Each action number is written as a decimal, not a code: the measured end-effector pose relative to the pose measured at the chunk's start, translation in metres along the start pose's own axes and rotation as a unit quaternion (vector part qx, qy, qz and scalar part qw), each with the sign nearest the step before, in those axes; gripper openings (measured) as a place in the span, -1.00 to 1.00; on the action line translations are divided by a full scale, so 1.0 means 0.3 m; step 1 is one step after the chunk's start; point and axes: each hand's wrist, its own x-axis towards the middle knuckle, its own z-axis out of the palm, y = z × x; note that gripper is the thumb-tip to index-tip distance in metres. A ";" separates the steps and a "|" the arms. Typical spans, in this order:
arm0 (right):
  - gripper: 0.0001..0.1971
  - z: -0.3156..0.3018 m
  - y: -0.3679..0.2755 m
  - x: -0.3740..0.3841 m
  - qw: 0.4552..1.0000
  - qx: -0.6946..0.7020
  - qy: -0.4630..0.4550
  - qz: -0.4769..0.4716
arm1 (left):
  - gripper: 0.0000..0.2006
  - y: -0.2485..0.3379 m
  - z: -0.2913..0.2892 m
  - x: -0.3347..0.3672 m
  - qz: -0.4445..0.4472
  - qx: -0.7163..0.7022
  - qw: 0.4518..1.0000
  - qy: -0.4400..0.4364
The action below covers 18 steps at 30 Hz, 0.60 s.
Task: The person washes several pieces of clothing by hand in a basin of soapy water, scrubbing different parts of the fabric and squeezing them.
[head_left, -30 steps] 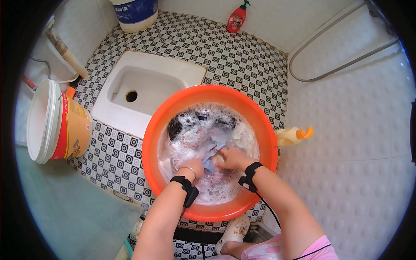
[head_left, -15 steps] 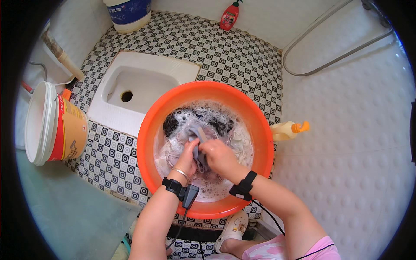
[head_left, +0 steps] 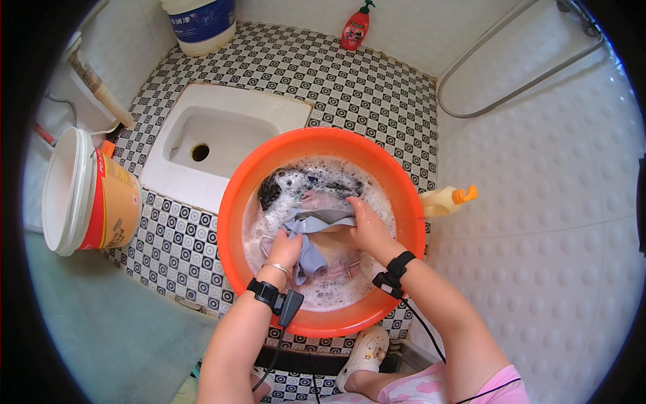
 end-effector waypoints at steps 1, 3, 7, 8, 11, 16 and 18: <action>-0.55 -0.005 0.013 -0.013 0.998 -0.033 -0.045 0.010 | -0.58 0.034 -0.010 -0.031 -0.024 0.114 0.993 0.028; -0.46 0.022 0.021 -0.048 0.980 -0.140 -0.136 0.021 | -0.55 -0.010 -0.016 -0.018 -0.023 0.259 0.962 0.079; -0.49 0.137 0.086 -0.123 0.951 -0.221 -0.206 -0.058 | -0.61 -0.086 -0.022 0.019 0.024 0.210 0.970 0.119; -0.49 0.121 0.099 -0.104 0.951 -0.223 -0.207 -0.056 | -0.62 -0.044 -0.014 -0.003 0.032 0.213 0.969 0.120; -0.75 0.072 0.094 -0.033 0.966 -0.067 -0.237 0.073 | -0.59 -0.006 -0.042 0.001 0.029 0.242 0.964 0.107; -0.86 -0.002 0.040 0.018 0.996 -0.080 -0.042 -0.024 | -0.57 0.104 -0.028 -0.034 0.054 0.255 0.952 0.159; -0.87 -0.046 -0.030 0.051 0.993 -0.072 0.033 -0.088 | -0.59 0.119 -0.029 -0.046 0.339 0.317 0.859 0.215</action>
